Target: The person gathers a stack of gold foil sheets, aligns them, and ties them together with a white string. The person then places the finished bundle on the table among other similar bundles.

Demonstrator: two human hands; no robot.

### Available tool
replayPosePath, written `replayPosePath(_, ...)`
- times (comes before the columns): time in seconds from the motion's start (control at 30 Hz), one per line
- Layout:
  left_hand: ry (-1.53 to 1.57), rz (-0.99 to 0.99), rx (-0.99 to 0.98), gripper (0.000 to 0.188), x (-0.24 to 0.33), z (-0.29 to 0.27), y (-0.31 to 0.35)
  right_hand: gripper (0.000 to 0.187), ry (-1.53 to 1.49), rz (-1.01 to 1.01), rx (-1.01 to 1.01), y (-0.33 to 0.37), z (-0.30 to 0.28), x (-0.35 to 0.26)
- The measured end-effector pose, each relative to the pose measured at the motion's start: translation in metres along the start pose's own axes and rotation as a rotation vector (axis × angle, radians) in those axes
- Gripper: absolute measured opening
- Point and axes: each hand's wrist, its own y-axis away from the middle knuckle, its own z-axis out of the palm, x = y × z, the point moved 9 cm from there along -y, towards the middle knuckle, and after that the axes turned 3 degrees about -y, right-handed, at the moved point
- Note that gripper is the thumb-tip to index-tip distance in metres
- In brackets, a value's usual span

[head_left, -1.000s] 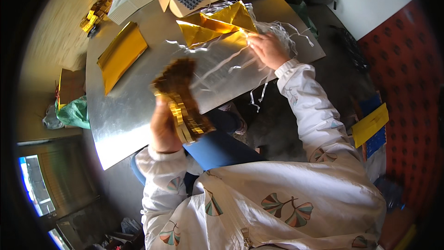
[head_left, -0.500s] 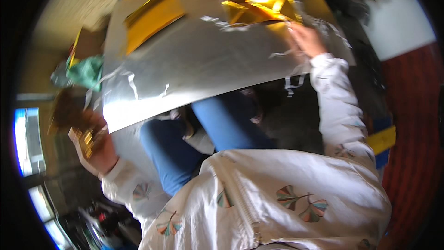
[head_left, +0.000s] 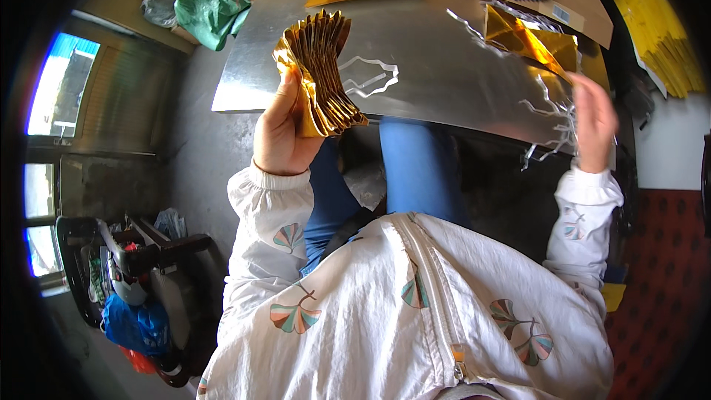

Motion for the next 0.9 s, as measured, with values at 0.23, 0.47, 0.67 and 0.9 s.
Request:
replayPosePath(0.23,-0.03,-0.045,-0.103,0.04,-0.009,0.018,0.015,0.043,-0.335,-0.409,-0.388,-0.014,0.177,-0.123)
replayPosePath(0.47,-0.189,-0.064,-0.119,0.036,-0.007,0.008,0.025,0.016,-0.552,0.203,-0.914,0.007,0.239,-0.114)
replayPosePath(0.67,-0.791,0.078,0.05,0.034,-0.001,-0.009,0.019,0.017,-0.163,0.198,-0.996,0.019,0.231,-0.118)
replayPosePath(0.9,-1.336,0.422,0.068,0.031,0.013,-0.005,0.013,0.012,0.096,-0.239,-0.987,0.027,0.222,-0.173)
